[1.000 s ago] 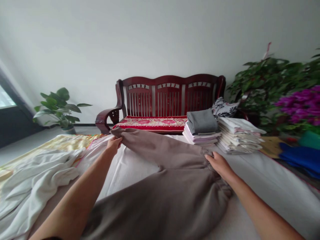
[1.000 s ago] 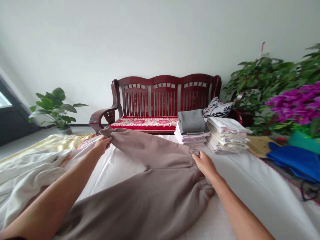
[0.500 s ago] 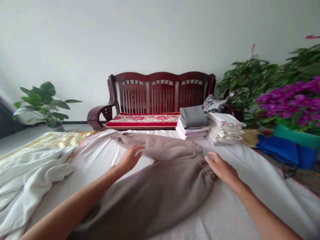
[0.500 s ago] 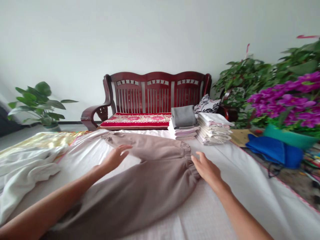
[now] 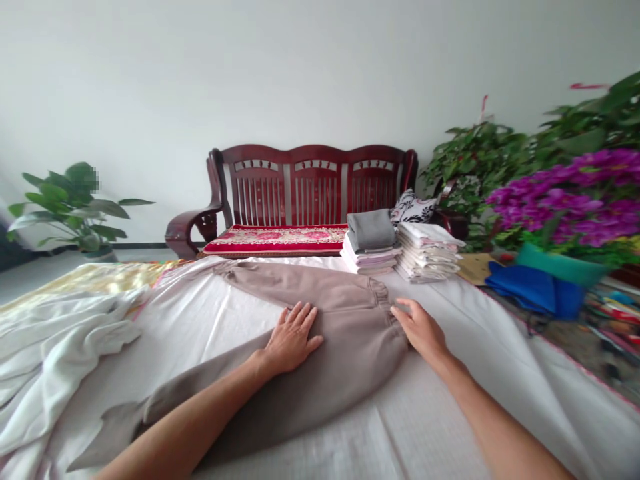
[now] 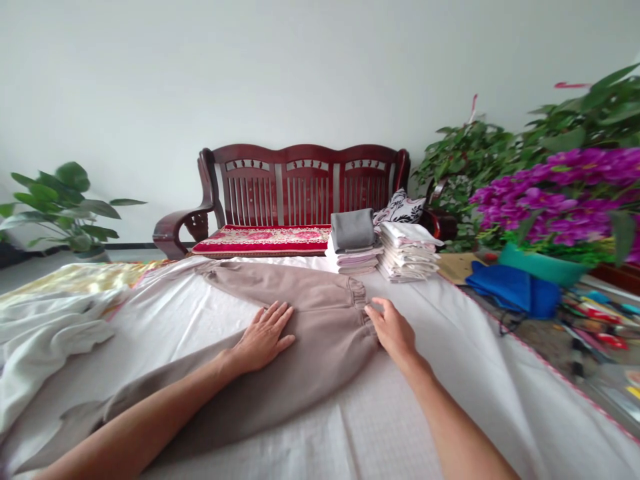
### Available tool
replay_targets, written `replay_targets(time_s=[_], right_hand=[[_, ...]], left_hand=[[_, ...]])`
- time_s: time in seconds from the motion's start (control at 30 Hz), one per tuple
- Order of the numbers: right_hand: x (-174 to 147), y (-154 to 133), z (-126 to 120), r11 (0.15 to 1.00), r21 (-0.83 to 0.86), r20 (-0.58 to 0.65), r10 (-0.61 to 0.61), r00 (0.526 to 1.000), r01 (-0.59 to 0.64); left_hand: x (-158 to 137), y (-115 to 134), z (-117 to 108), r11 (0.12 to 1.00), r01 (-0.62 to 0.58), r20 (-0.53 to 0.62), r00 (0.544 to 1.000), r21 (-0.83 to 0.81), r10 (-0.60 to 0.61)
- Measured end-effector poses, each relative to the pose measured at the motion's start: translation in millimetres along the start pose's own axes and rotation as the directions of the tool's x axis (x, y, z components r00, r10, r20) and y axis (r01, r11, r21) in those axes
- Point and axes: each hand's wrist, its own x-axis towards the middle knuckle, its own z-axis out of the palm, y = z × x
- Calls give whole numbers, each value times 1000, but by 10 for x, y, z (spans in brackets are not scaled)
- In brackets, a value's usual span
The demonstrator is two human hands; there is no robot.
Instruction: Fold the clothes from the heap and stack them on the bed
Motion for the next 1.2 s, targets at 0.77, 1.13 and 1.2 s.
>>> replay_targets(time_s=[0.77, 1.13, 1.2], right_hand=[[-444, -854, 595, 615, -220, 239, -719, 653, 757], [-404, -684, 599, 612, -230, 247, -715, 654, 756], [-382, -652, 621, 606, -221, 228, -730, 645, 764]], left_hand=[[-471, 226, -129, 991, -121, 35, 992, -64, 123], [-1777, -963, -727, 971, 185, 117, 972, 152, -204], [-1978, -1118, -794, 953, 251, 96, 958, 172, -270]])
